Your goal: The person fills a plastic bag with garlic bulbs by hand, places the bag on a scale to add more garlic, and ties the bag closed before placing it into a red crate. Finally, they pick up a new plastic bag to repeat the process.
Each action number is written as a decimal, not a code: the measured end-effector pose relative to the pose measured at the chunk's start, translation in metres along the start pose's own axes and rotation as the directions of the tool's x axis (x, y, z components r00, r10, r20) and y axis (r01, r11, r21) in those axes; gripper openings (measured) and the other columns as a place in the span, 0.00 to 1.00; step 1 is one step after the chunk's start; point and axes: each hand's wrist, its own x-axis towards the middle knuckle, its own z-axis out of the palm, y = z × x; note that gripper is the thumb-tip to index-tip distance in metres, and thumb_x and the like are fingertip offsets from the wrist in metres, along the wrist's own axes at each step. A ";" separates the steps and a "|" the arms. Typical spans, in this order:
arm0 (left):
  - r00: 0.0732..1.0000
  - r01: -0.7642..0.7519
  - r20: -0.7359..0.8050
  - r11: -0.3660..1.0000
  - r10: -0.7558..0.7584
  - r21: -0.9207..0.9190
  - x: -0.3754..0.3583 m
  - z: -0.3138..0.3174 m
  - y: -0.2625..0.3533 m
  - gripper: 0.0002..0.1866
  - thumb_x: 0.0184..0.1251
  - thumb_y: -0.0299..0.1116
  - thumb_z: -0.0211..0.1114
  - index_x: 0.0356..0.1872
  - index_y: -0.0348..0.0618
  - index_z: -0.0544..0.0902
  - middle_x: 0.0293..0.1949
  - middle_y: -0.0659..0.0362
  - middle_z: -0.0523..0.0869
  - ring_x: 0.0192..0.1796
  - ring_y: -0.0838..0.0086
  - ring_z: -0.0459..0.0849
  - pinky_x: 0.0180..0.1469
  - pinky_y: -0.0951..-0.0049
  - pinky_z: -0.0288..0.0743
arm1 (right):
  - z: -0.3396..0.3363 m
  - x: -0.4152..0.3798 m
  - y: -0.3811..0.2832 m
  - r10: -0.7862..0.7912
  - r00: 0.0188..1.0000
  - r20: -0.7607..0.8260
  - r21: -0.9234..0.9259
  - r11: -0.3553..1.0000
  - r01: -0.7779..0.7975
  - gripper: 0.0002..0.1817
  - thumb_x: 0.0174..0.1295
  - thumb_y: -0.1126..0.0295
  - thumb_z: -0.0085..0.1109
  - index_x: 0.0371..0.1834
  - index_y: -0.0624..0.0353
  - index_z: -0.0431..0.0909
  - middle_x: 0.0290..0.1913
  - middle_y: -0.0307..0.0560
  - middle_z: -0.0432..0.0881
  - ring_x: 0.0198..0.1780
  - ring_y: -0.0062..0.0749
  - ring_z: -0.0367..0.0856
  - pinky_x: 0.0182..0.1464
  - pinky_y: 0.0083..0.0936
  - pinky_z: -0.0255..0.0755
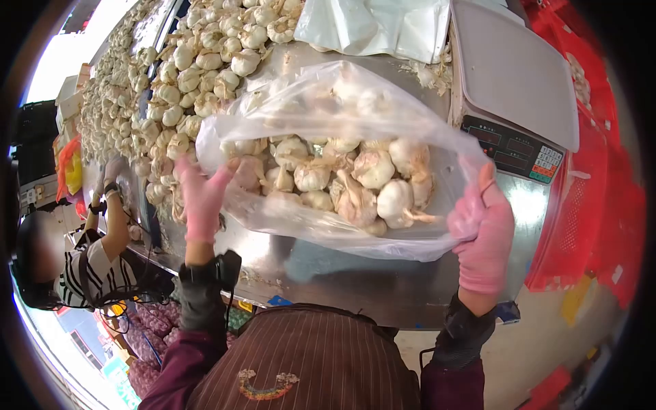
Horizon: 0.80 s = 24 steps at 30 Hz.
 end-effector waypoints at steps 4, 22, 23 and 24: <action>0.869 0.457 0.494 0.445 -0.037 -0.770 0.020 -0.015 -0.006 0.11 0.60 0.24 0.63 0.42 0.29 0.80 0.36 0.52 0.84 0.49 0.67 0.83 0.50 0.68 0.77 | 0.071 -0.061 -0.045 -0.131 0.798 0.588 0.184 0.983 0.026 0.23 0.76 0.59 0.37 0.64 0.65 0.66 0.12 0.26 0.52 0.10 0.10 0.46 0.11 0.13 0.43; 0.934 -0.352 -0.062 0.882 0.351 -0.312 0.002 -0.060 -0.071 0.22 0.52 0.22 0.61 0.53 0.37 0.75 0.43 0.50 0.79 0.47 0.56 0.79 0.53 0.63 0.73 | 0.151 -0.067 0.039 0.004 0.887 0.462 0.058 0.998 -0.035 0.21 0.77 0.57 0.35 0.63 0.56 0.66 0.11 0.25 0.52 0.08 0.09 0.42 0.09 0.13 0.39; 0.805 -0.541 0.039 0.760 0.592 -0.360 -0.001 -0.060 -0.066 0.25 0.52 0.23 0.62 0.55 0.38 0.73 0.46 0.50 0.77 0.51 0.55 0.77 0.55 0.61 0.72 | 0.149 -0.064 0.040 0.001 0.858 0.514 0.042 0.999 -0.026 0.20 0.77 0.58 0.36 0.64 0.56 0.66 0.11 0.25 0.51 0.08 0.09 0.42 0.09 0.13 0.39; 0.801 -0.546 0.039 0.756 0.597 -0.361 0.001 -0.046 -0.062 0.25 0.52 0.23 0.62 0.55 0.38 0.73 0.46 0.50 0.77 0.51 0.55 0.77 0.55 0.61 0.72 | 0.146 -0.063 0.038 -0.003 0.860 0.511 0.048 0.999 -0.025 0.20 0.77 0.58 0.36 0.64 0.56 0.66 0.11 0.25 0.51 0.08 0.09 0.42 0.09 0.13 0.39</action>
